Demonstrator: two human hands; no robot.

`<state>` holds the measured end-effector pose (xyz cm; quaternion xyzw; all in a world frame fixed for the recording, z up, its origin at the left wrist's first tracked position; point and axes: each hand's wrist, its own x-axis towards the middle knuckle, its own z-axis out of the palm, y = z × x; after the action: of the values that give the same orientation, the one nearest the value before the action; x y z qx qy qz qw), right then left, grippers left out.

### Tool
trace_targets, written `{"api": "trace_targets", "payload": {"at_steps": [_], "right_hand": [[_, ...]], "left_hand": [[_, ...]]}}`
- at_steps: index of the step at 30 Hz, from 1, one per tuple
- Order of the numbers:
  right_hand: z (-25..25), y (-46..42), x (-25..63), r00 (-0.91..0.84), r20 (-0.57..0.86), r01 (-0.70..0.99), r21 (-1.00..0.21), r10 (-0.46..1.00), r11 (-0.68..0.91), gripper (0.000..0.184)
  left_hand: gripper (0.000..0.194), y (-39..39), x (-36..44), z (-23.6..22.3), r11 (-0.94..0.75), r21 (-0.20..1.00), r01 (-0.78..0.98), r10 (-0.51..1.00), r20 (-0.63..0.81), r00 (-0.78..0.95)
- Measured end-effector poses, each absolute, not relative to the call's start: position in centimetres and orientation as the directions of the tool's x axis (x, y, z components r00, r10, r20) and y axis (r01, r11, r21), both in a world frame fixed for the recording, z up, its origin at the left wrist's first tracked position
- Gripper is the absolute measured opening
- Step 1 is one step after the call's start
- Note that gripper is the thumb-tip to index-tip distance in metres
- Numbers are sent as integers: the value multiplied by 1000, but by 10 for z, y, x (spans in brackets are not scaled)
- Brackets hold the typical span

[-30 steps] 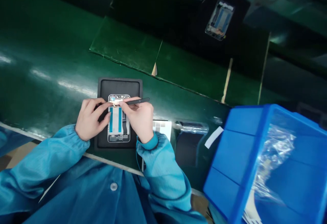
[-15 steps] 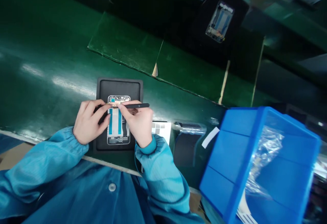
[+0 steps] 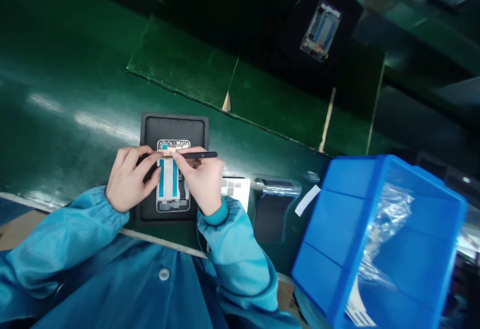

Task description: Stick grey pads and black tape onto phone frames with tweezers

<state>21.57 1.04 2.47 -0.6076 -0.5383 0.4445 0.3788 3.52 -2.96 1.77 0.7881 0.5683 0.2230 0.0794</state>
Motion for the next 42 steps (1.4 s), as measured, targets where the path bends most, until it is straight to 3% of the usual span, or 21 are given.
{"api": "trace_targets", "payload": {"at_steps": [10,15,21,23,25,27,30,33,37,40,42], "right_hand": [[23,9,216,28,-92,378,-921,995,-96,14],[26,8,216,11,-97,378,-921,995,-94,15],[40,-4,234,290,-23,265,-959,957,-104,17],[41,-16,245,369,-10,249,-962,929,-109,18],[39,-30,256,419,-23,239,-962,908,-135,19],[36,-43,264,442,-53,229,-958,895,-170,20],[35,-57,272,443,-103,203,-956,891,-212,20],[38,-62,278,455,-138,165,-958,880,-235,19],[42,-66,288,449,-152,100,-971,881,-218,17],[43,-71,296,410,-145,59,-981,901,-184,14],[41,-73,302,394,-138,40,-985,909,-167,12]], "left_hand": [[32,-30,34,17,-343,361,867,930,258,261],[37,-32,36,24,-387,221,895,911,243,334],[40,-30,36,38,-468,63,881,876,163,454],[39,-28,31,37,-386,89,918,912,191,364],[43,-28,27,34,-196,145,970,966,199,166],[42,-27,25,31,-33,184,982,994,112,12],[33,-22,25,36,47,170,984,993,-115,-28],[32,-9,10,50,104,44,994,964,-250,-90],[34,16,-58,71,207,-159,965,929,-279,-245],[34,43,-114,83,376,-286,881,861,-243,-446],[40,65,-124,91,472,-301,829,854,-77,-514]]}}
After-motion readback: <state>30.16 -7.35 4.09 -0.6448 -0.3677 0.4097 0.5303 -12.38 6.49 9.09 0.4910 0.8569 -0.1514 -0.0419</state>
